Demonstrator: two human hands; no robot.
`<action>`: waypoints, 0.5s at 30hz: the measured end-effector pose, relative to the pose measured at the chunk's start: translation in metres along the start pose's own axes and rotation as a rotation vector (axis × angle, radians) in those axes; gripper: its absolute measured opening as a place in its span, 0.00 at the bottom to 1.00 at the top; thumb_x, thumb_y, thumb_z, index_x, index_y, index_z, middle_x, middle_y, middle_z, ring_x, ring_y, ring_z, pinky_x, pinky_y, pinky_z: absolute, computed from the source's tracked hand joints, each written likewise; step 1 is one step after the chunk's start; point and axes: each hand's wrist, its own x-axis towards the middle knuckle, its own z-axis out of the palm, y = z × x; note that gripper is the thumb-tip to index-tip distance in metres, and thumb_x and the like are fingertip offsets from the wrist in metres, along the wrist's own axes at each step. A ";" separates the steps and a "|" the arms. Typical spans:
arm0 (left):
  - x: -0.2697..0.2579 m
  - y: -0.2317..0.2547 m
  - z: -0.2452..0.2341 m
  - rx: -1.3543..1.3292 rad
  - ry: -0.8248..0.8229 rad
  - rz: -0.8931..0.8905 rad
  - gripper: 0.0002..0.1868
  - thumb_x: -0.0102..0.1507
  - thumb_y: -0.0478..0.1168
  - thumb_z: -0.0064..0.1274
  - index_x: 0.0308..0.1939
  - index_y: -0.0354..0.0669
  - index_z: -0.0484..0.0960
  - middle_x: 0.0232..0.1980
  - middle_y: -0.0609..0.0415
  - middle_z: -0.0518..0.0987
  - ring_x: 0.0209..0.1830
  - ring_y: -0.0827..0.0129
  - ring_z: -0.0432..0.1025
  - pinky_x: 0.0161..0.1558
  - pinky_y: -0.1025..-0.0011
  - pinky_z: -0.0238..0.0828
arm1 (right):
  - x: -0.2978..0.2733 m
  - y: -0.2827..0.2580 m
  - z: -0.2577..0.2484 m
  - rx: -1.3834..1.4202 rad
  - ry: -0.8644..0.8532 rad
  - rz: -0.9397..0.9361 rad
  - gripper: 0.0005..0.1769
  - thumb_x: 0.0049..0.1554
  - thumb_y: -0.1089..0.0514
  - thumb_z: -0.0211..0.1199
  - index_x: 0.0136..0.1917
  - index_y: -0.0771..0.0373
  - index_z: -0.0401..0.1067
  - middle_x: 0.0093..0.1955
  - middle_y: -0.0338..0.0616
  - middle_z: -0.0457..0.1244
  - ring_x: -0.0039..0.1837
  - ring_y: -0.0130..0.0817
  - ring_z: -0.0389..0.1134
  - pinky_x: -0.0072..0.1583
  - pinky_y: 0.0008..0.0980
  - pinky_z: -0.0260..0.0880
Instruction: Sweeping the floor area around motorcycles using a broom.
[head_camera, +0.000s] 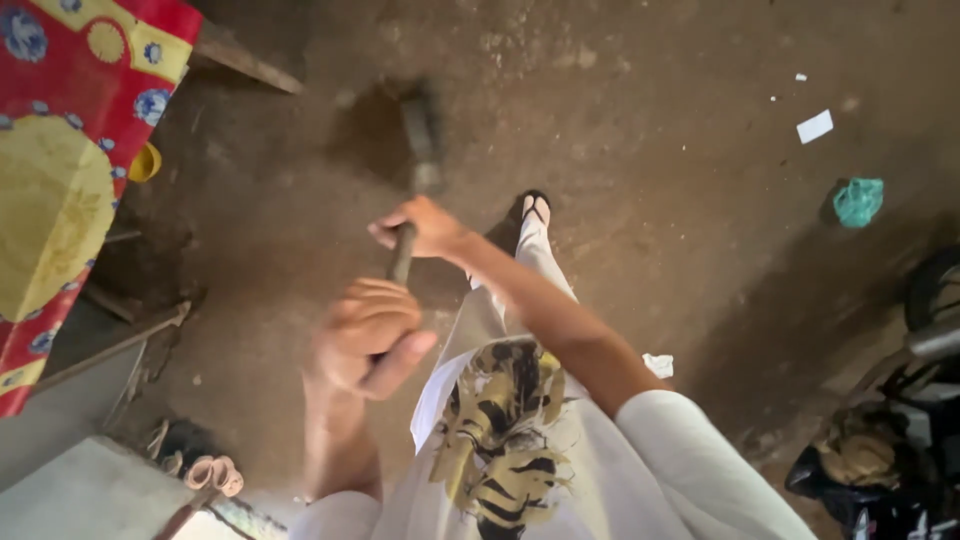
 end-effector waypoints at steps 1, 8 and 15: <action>0.011 -0.006 0.009 0.003 0.001 -0.001 0.17 0.62 0.36 0.55 0.19 0.38 0.70 0.20 0.52 0.69 0.20 0.61 0.67 0.26 0.62 0.61 | 0.006 0.012 0.001 0.001 -0.001 -0.003 0.17 0.60 0.52 0.67 0.34 0.63 0.76 0.34 0.51 0.68 0.38 0.48 0.67 0.44 0.42 0.70; 0.064 -0.061 0.069 0.124 -0.215 -0.088 0.22 0.64 0.35 0.58 0.17 0.40 0.67 0.20 0.50 0.70 0.22 0.58 0.68 0.32 0.59 0.63 | -0.049 0.167 -0.030 0.474 -0.032 0.086 0.08 0.57 0.56 0.64 0.39 0.61 0.72 0.40 0.45 0.68 0.45 0.37 0.68 0.54 0.36 0.70; 0.076 -0.152 0.170 -0.280 -0.051 -0.102 0.17 0.66 0.32 0.55 0.23 0.36 0.69 0.25 0.48 0.70 0.27 0.61 0.69 0.34 0.63 0.65 | -0.188 0.286 -0.176 -0.089 0.172 0.421 0.20 0.56 0.48 0.58 0.39 0.69 0.72 0.37 0.55 0.63 0.41 0.47 0.67 0.45 0.42 0.64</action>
